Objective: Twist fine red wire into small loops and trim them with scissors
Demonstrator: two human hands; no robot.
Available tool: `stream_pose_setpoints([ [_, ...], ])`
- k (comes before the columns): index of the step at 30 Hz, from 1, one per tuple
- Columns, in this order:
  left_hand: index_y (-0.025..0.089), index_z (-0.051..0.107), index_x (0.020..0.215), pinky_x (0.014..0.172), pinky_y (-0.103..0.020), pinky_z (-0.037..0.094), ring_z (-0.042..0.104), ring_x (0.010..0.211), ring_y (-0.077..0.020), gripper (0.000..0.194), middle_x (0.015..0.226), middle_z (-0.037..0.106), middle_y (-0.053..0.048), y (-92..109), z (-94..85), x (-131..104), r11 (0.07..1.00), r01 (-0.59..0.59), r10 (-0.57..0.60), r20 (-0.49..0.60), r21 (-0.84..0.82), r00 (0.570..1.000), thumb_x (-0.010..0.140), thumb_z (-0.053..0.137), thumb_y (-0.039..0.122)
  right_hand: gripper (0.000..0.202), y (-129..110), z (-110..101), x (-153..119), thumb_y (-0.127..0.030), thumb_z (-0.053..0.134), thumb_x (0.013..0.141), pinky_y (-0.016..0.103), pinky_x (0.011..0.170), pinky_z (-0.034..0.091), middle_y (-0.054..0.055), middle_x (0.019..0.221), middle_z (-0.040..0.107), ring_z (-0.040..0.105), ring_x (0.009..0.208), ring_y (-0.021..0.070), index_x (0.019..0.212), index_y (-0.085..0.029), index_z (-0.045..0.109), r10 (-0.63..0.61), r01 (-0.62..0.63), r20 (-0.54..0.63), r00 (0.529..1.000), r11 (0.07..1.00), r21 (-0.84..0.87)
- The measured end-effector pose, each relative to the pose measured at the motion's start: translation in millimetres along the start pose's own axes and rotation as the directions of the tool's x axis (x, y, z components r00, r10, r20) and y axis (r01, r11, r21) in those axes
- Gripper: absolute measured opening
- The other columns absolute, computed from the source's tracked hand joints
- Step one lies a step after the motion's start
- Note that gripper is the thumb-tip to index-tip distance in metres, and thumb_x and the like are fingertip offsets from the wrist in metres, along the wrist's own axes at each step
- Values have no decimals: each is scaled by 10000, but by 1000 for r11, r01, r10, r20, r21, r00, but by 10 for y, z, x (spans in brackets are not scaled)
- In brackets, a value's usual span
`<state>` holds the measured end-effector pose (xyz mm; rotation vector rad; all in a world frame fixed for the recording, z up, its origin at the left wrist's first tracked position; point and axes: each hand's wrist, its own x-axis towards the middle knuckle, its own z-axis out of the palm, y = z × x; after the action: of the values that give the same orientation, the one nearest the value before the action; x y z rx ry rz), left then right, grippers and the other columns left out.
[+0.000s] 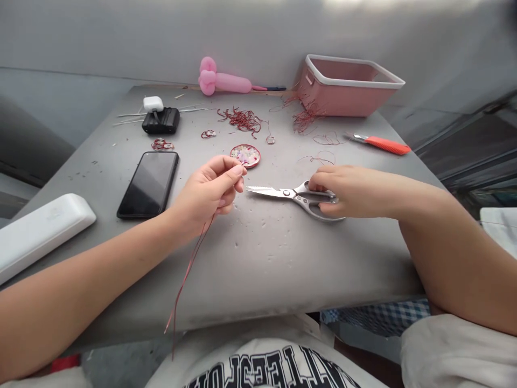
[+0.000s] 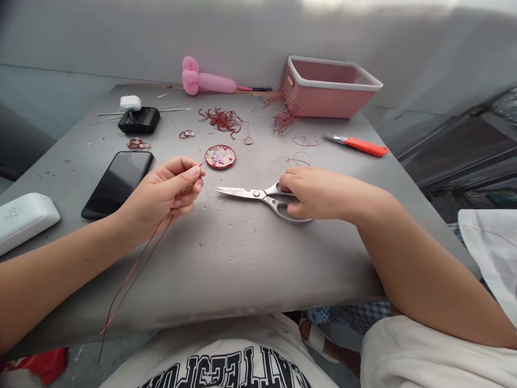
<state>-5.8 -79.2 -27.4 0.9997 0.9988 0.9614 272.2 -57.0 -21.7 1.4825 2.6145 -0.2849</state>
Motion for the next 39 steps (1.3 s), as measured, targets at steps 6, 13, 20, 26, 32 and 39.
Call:
stream_pose_setpoints([
  [6, 176, 548, 781, 355, -129, 233, 288, 405, -13, 147, 659, 510, 54, 44, -39, 41, 993, -50, 40, -99, -107, 994, 921, 527, 138, 164, -61, -35, 147, -266, 611, 719, 310, 573, 334, 12, 712, 579, 462, 619, 163, 813, -234, 481, 137, -131, -235, 962, 991, 41],
  [13, 172, 528, 777, 333, -117, 239, 284, 393, -1, 167, 664, 482, 63, 68, -82, 81, 960, -17, -29, -161, -280, 987, 940, 506, 138, 482, -251, 42, 331, -583, 656, 719, 282, 565, 284, -8, 701, 482, 378, 584, 129, 769, -231, 330, 205, -79, -418, 885, 951, 300],
  [20, 170, 481, 739, 330, -111, 224, 288, 375, 5, 210, 651, 495, 58, 23, -37, 74, 966, 2, -33, -118, -258, 992, 941, 486, 117, 546, -561, 230, 494, -688, 607, 747, 256, 567, 234, -27, 656, 490, 360, 554, 109, 737, -225, 319, 98, -9, -322, 942, 964, 265],
  [26, 159, 510, 770, 328, -106, 219, 295, 373, 6, 173, 640, 501, 58, -3, -17, 64, 977, -15, -3, -84, -211, 996, 935, 493, 109, 595, -545, 286, 521, -704, 644, 714, 258, 554, 228, -51, 584, 416, 290, 521, 93, 670, -219, 303, 92, 25, -395, 914, 959, 282],
  [32, 162, 509, 755, 335, -106, 223, 292, 370, 4, 180, 631, 510, 58, -10, -27, 51, 981, -19, 4, -77, -192, 997, 927, 504, 108, 602, -557, 274, 516, -690, 667, 707, 260, 551, 234, -45, 560, 375, 280, 526, 94, 600, -209, 322, 72, 46, -389, 918, 957, 286],
  [39, 164, 520, 770, 341, -107, 226, 292, 373, 0, 155, 629, 520, 58, -13, -35, 50, 982, -25, 16, -48, -189, 999, 918, 533, 119, 593, -517, 309, 525, -694, 587, 761, 272, 558, 227, -21, 566, 380, 283, 531, 102, 562, -199, 329, 11, 81, -464, 886, 981, 177],
])
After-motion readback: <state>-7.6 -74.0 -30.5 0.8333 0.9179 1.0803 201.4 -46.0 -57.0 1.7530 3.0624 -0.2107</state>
